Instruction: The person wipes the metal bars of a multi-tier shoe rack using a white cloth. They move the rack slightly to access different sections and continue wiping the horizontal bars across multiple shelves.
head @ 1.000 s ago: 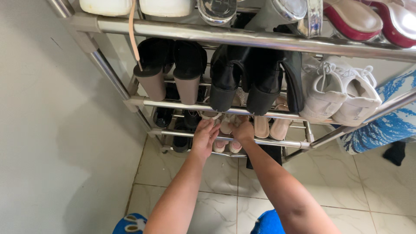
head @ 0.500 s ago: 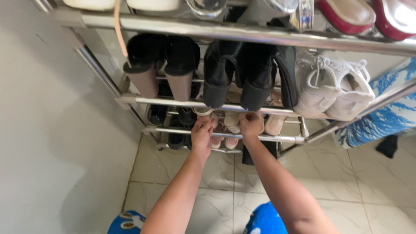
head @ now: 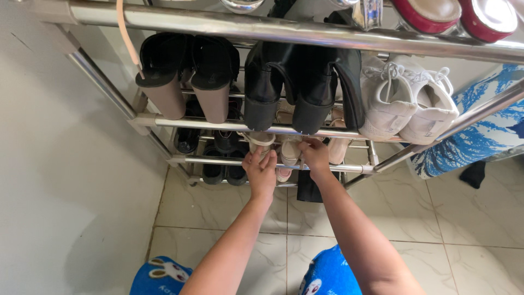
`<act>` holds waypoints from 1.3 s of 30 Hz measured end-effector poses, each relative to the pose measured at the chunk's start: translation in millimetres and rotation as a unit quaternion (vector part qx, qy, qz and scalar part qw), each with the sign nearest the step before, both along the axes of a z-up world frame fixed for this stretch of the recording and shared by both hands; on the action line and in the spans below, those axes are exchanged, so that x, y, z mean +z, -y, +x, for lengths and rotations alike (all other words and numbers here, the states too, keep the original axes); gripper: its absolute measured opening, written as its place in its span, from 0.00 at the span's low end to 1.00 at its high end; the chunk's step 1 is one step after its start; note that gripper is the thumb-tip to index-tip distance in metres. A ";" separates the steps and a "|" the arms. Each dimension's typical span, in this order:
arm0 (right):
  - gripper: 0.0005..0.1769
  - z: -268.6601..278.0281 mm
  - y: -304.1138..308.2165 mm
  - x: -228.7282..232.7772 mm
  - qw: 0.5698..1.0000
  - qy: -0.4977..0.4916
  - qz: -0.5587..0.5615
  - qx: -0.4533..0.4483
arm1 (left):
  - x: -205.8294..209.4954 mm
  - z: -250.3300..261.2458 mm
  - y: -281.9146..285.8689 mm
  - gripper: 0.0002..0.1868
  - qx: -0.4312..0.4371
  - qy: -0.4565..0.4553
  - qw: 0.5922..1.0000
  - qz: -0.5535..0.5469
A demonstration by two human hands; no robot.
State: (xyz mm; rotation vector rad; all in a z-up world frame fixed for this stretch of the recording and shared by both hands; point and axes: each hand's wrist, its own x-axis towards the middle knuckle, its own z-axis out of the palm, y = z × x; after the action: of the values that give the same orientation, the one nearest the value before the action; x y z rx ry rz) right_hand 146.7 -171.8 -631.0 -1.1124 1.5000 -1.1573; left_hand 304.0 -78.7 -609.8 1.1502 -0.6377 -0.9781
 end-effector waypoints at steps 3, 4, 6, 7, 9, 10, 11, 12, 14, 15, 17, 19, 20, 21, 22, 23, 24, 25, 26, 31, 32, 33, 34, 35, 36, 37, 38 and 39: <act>0.23 2.9 -2.8 1.1 1.000 -0.005 -0.013 0.008 | 9.0 3.6 -7.4 0.29 -0.012 -0.006 1.000 0.012; 0.24 5.3 -3.4 2.5 1.000 -0.002 -0.007 0.010 | 11.5 6.2 -10.0 0.29 -0.013 -0.005 1.000 0.015; 0.24 6.9 -3.4 6.8 1.000 0.001 0.004 0.012 | 14.9 8.2 -13.5 0.29 -0.017 -0.005 1.000 0.021; 0.24 7.3 -4.1 9.3 1.000 0.000 0.003 0.017 | 16.3 8.4 -14.5 0.29 -0.018 -0.005 1.000 0.015; 0.24 6.6 -6.4 12.5 1.000 -0.002 0.003 0.025 | 15.9 8.2 -16.4 0.30 -0.020 -0.006 1.000 0.003; 0.24 6.3 -7.2 12.6 1.000 -0.005 0.005 0.027 | 14.0 9.1 -16.8 0.30 -0.019 0.007 1.000 0.008; 0.24 5.1 -7.6 12.3 1.000 -0.007 0.006 0.029 | 11.2 9.7 -16.9 0.30 -0.019 0.019 1.000 0.013; 0.24 3.8 -7.6 10.9 0.999 -0.010 0.007 0.030 | 7.9 9.9 -17.1 0.30 -0.020 0.032 0.999 0.017; 0.25 3.2 -4.2 6.6 0.999 0.040 0.011 0.035 | 1.2 8.3 -20.8 0.29 -0.020 0.046 0.998 0.029; 0.25 3.4 -2.9 3.6 0.997 0.064 0.014 0.038 | -0.7 7.6 -22.5 0.29 -0.019 0.053 0.998 0.036; 0.26 7.0 -2.5 -1.3 0.994 0.105 0.024 0.032 | -0.1 6.8 -25.0 0.29 -0.024 0.061 0.997 0.043; 0.26 11.9 -6.9 -1.2 0.994 0.105 0.019 0.032 | 4.5 8.3 -28.1 0.29 -0.025 0.061 0.997 0.041; 0.26 14.5 -11.4 0.8 0.996 0.085 0.008 0.034 | 7.4 9.1 -28.1 0.28 -0.026 0.058 0.997 0.037; 0.25 16.5 -17.8 3.4 0.997 0.064 0.000 0.034 | 8.5 8.7 -30.8 0.28 -0.028 0.054 0.998 0.034; 0.26 17.7 -22.5 7.5 0.999 0.041 0.001 0.033 | 8.0 7.3 -33.9 0.26 -0.016 0.045 0.999 0.015; 0.26 17.3 -25.2 12.3 0.999 0.018 0.001 0.030 | 5.8 5.1 -35.0 0.24 -0.006 0.036 0.999 -0.005; 0.26 16.0 -27.3 15.5 1.000 -0.005 0.002 0.028 | 0.9 2.3 -35.2 0.22 0.005 0.027 0.999 -0.025; 0.25 13.0 -28.7 16.1 0.999 -0.021 -0.029 0.023 | -7.3 -2.2 -34.9 0.21 0.035 0.040 0.998 0.016; 0.24 8.0 -29.3 13.5 0.997 -0.038 -0.059 0.018 | -18.8 -8.4 -35.0 0.20 0.065 0.052 0.995 0.056; 0.20 -58.4 -12.9 -29.1 0.962 -0.163 -0.172 -0.139 | -83.6 -59.0 -22.0 0.14 -0.032 0.118 0.989 0.085; 0.22 -76.2 -9.0 -40.5 0.951 -0.209 -0.152 -0.169 | -87.6 -73.9 -18.2 0.13 -0.079 0.147 0.984 0.064; 0.23 -92.8 -5.3 -50.6 0.937 -0.254 -0.132 -0.198 | -86.2 -86.2 -14.7 0.11 -0.127 0.175 0.975 0.041; 0.30 -103.7 -2.8 -60.9 0.926 -0.292 -0.141 -0.192 | -80.4 -95.7 -11.8 0.14 -0.140 0.232 0.963 0.008; 0.38 -110.6 0.3 -68.8 0.914 -0.329 -0.152 -0.184 | -70.9 -105.5 -7.6 0.18 -0.151 0.288 0.945 -0.028; 0.45 -118.6 1.3 -71.7 0.899 -0.366 -0.162 -0.177 | -59.0 -114.3 -3.7 0.21 -0.160 0.341 0.924 -0.064; 0.46 -124.0 0.0 -70.1 0.910 -0.373 -0.121 -0.138 | -46.3 -121.4 0.5 0.28 -0.146 0.346 0.926 -0.046; 0.48 -123.5 -2.9 -66.2 0.917 -0.378 -0.080 -0.098 | -34.3 -127.6 5.2 0.35 -0.131 0.351 0.927 -0.029; 0.49 -120.4 -6.3 -60.4 0.922 -0.382 -0.038 -0.056 | -25.1 -132.2 9.9 0.41 -0.114 0.358 0.927 -0.010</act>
State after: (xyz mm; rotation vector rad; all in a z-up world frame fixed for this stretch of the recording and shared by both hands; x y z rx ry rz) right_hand 26.3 -165.4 -691.4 -1.6659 2.1378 -0.8907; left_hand 171.8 -88.6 -634.9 1.4402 -1.3876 -0.7193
